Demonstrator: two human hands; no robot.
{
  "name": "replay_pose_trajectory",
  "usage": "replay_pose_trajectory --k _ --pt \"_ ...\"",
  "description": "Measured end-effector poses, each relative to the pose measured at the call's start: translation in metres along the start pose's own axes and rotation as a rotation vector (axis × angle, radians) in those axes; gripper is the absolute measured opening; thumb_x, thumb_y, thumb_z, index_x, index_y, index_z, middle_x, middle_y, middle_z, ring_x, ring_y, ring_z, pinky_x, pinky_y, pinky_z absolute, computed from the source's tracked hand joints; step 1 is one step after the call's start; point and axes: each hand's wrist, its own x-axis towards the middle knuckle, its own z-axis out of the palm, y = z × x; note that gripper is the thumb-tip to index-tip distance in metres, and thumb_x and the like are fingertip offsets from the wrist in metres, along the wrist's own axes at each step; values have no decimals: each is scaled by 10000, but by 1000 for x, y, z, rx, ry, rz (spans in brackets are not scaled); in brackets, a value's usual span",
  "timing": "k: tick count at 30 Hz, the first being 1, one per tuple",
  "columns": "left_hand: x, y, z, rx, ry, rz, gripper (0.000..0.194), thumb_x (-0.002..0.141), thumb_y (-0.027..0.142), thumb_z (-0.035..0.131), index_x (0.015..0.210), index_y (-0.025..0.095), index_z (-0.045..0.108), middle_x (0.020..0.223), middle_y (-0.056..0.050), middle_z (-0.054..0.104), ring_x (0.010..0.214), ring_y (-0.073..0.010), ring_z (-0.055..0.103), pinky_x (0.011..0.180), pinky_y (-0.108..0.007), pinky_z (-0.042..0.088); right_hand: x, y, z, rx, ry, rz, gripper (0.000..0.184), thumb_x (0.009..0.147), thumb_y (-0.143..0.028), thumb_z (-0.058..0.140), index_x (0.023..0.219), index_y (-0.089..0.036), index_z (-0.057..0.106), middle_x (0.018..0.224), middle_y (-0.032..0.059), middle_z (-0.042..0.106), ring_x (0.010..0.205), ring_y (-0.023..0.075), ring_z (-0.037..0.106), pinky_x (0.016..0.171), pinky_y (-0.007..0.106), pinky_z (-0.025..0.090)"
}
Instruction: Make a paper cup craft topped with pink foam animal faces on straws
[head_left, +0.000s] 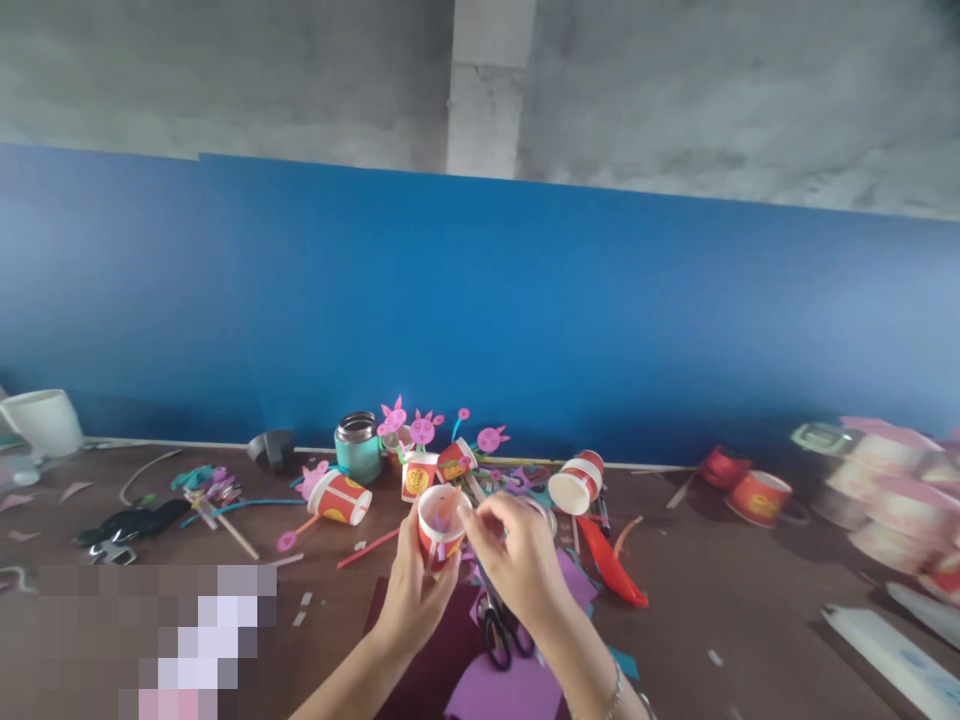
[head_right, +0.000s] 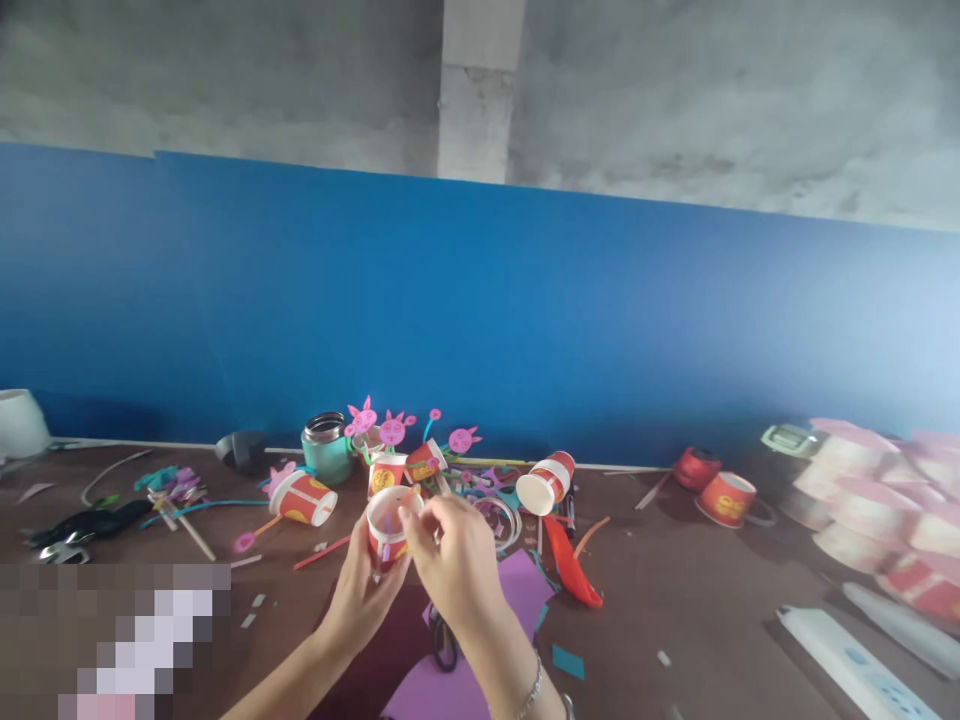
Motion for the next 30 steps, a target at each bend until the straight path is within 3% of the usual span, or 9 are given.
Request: replay_pose_trajectory --k 4,9,13,17,20,23,25,28,30 --pt "0 -2 0 81 89 32 496 769 250 590 1218 187 391 1109 -118 524 945 -222 581 715 -311 511 -8 0 12 -123 -247 97 347 787 -398 591 529 -166 580 516 5 583 488 116 502 483 234 273" --pt "0 -17 -1 33 121 -82 660 734 313 632 1291 205 295 1092 -95 572 907 -223 604 751 -350 503 -10 2 17 9 -404 112 279 807 -267 528 573 -143 614 544 0 597 530 104 512 500 212 295" --pt "0 -27 0 -38 135 -110 670 721 369 641 1273 200 302 1049 -79 601 881 -225 616 768 -366 497 -10 4 6 160 -587 135 228 738 -196 542 522 -139 588 581 -19 603 534 88 499 499 190 320" --pt "1 -21 4 -98 131 -67 520 718 383 649 1142 192 418 953 -51 603 825 -203 610 735 -333 499 -11 8 -9 297 -749 99 195 672 -167 580 479 -150 561 626 -32 616 532 76 500 485 173 333" --pt "2 -15 5 -124 135 -34 523 686 369 689 1111 193 439 984 -59 587 862 -215 603 742 -337 505 -11 14 -21 338 -886 142 199 701 -220 586 509 -165 589 555 -36 593 443 66 467 427 173 324" --pt "4 -15 -1 4 181 50 569 677 332 703 1153 193 423 1068 -88 554 959 -250 582 814 -387 490 -9 18 -31 370 -994 210 218 721 -358 632 609 -172 649 527 -26 591 392 71 452 382 177 320" --pt "4 -16 -5 132 179 131 551 716 283 667 1189 197 399 1123 -106 522 1018 -261 558 866 -419 465 -5 17 -35 376 -909 246 279 734 -423 631 642 -162 661 542 -5 611 404 83 481 399 185 345" --pt "3 -16 -9 251 121 202 516 754 217 610 1208 204 365 1149 -120 485 1053 -260 539 885 -433 458 -1 10 -34 360 -508 312 329 833 -416 503 720 -148 657 600 24 638 432 95 506 419 195 345" --pt "0 -16 -8 293 103 202 526 755 212 607 1211 207 345 1151 -124 467 1052 -258 539 867 -425 475 -2 2 -28 330 -334 287 301 863 -355 449 788 -152 658 628 22 638 472 103 509 436 202 332"
